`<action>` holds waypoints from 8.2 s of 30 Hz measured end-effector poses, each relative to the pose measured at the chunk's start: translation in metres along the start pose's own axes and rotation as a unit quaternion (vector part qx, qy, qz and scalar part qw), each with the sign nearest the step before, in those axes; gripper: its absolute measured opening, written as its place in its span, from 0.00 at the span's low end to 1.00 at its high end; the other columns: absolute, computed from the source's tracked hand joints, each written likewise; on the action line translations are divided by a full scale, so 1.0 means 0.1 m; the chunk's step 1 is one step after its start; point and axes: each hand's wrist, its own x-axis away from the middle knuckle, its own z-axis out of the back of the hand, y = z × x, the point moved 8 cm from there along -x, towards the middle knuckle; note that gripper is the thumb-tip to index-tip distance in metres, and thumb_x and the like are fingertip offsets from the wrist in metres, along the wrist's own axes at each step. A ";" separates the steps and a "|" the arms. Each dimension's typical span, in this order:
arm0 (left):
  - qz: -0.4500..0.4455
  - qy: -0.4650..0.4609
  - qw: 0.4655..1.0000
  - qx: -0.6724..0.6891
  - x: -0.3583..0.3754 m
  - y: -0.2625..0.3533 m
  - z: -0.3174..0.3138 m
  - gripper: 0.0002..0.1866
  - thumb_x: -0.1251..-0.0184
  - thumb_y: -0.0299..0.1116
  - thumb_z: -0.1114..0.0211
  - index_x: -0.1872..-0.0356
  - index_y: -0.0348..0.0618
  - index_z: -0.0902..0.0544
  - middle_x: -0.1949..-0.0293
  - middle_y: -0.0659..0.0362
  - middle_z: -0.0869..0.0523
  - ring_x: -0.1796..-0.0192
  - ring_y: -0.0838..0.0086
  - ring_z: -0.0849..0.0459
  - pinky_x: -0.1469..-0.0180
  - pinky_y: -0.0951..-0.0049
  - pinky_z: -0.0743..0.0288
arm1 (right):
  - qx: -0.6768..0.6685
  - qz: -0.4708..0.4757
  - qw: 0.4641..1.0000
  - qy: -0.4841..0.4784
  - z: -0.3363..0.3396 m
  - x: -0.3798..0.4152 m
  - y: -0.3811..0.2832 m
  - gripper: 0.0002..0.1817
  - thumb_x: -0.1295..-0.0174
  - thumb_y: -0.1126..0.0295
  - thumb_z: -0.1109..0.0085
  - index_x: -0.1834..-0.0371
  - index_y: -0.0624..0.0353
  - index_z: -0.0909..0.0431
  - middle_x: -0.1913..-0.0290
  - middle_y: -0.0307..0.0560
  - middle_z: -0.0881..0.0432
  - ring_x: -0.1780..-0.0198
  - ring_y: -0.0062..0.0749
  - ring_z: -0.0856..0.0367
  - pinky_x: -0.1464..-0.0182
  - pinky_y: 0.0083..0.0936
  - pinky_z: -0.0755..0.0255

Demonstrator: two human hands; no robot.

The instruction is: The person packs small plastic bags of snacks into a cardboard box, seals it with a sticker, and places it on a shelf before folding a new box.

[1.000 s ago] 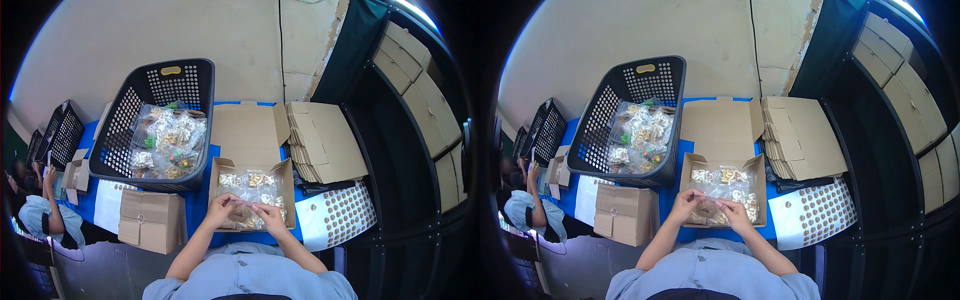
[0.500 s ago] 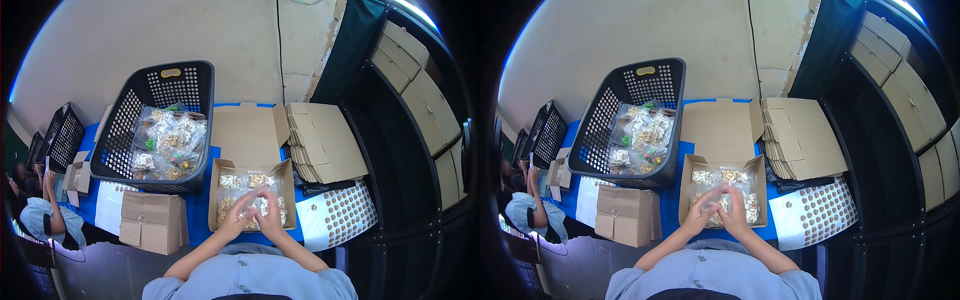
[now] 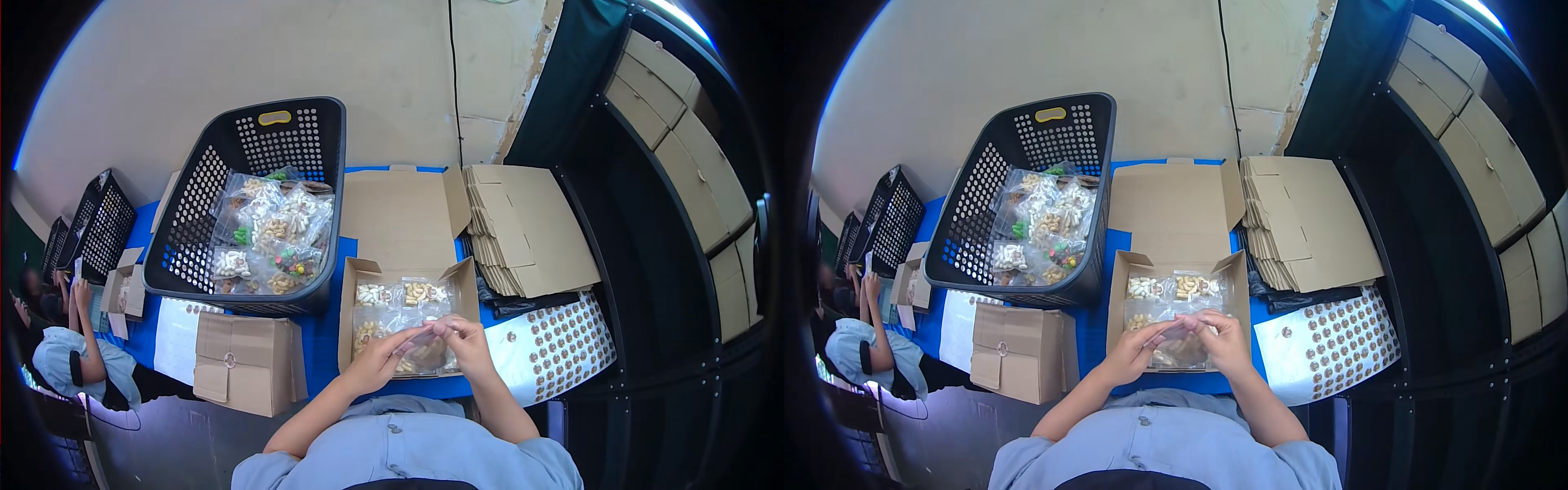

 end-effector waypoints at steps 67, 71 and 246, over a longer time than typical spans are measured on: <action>0.092 0.012 0.953 -0.288 -0.80 -2.14 -0.13 0.34 0.34 0.43 0.40 0.30 0.39 0.37 0.28 0.40 0.39 0.26 0.47 0.42 0.25 0.51 0.51 | 0.496 0.111 0.861 0.004 0.43 -0.78 1.44 0.16 0.34 0.65 0.46 0.46 0.53 0.18 0.47 0.59 0.19 0.47 0.53 0.21 0.43 0.40 0.28; 0.090 0.010 0.958 -0.272 -0.79 -2.13 -0.15 0.32 0.34 0.42 0.41 0.31 0.39 0.34 0.31 0.44 0.33 0.28 0.49 0.37 0.26 0.50 0.50 | 0.494 0.114 0.862 0.010 0.38 -0.67 1.38 0.15 0.35 0.66 0.45 0.48 0.56 0.18 0.52 0.58 0.17 0.52 0.52 0.19 0.47 0.41 0.27; -0.082 0.146 0.983 -0.072 -0.48 0.19 0.28 0.14 0.28 0.39 0.42 0.58 0.37 0.16 0.59 0.53 0.12 0.51 0.64 0.15 0.26 0.49 0.48 | 0.116 0.174 0.969 0.131 0.08 -0.40 -0.57 0.10 0.46 0.68 0.29 0.64 0.60 0.14 0.56 0.46 0.23 0.53 0.32 0.24 0.47 0.27 0.32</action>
